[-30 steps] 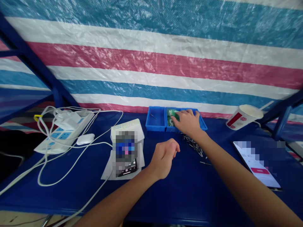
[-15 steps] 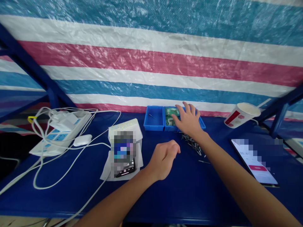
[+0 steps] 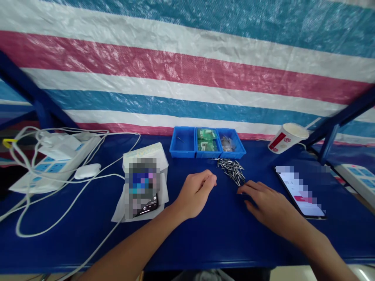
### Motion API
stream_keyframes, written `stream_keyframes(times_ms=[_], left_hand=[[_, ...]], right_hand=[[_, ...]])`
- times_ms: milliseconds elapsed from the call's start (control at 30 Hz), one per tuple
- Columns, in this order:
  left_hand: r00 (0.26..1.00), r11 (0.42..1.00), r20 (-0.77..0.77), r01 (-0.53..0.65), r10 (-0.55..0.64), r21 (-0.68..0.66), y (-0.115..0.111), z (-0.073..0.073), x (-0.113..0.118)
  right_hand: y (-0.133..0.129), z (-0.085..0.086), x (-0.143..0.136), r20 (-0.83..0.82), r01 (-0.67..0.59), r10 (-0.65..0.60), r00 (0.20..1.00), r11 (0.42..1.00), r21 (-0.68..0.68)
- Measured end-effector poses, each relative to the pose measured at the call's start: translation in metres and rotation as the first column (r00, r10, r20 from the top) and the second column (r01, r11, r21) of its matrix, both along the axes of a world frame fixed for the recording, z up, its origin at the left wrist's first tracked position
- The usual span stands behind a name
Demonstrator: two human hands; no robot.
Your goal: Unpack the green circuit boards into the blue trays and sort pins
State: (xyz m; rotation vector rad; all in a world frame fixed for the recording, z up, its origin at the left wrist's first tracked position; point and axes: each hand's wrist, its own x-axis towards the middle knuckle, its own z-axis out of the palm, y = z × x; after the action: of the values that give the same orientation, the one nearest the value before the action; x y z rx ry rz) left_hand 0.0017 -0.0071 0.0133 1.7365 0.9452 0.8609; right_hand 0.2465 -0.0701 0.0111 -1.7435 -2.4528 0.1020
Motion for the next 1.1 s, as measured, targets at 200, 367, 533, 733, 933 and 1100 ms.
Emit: stream_keyframes(times_ms=[200, 367, 533, 733, 933, 1100], left_hand=[[1.000, 1.000, -0.025, 0.005, -0.004, 0.007, 0.001, -0.001, 0.001], [0.999, 0.999, -0.047, -0.017, 0.018, 0.029, 0.001, -0.001, 0.000], [0.973, 0.967, 0.033, -0.231, 0.229, 0.108, 0.002, -0.002, -0.001], [0.951, 0.958, 0.116, -0.283, 0.286, -0.036, 0.006, -0.007, 0.000], [0.952, 0.959, 0.130, -0.265, 0.277, -0.103, 0.014, -0.011, -0.001], [0.958, 0.960, 0.098, -0.259, 0.269, -0.104, 0.013, -0.011, 0.000]], right_hand=[[0.006, -0.009, -0.006, -0.010, -0.020, 0.020, 1.000, 1.000, 0.009], [0.008, 0.001, -0.027, -0.105, -0.156, 0.154, 0.983, 0.988, -0.009], [0.044, 0.038, -0.048, -0.275, -0.258, 0.240, 0.931, 0.965, -0.034], [0.100, 0.042, -0.065, -0.727, -0.181, 0.146, 0.670, 0.983, 0.031], [0.102, -0.003, -0.080, -0.955, -0.081, -0.018, 0.296, 0.996, -0.044], [0.094, -0.012, -0.087, -0.983, -0.055, -0.064, 0.174, 0.996, -0.074]])
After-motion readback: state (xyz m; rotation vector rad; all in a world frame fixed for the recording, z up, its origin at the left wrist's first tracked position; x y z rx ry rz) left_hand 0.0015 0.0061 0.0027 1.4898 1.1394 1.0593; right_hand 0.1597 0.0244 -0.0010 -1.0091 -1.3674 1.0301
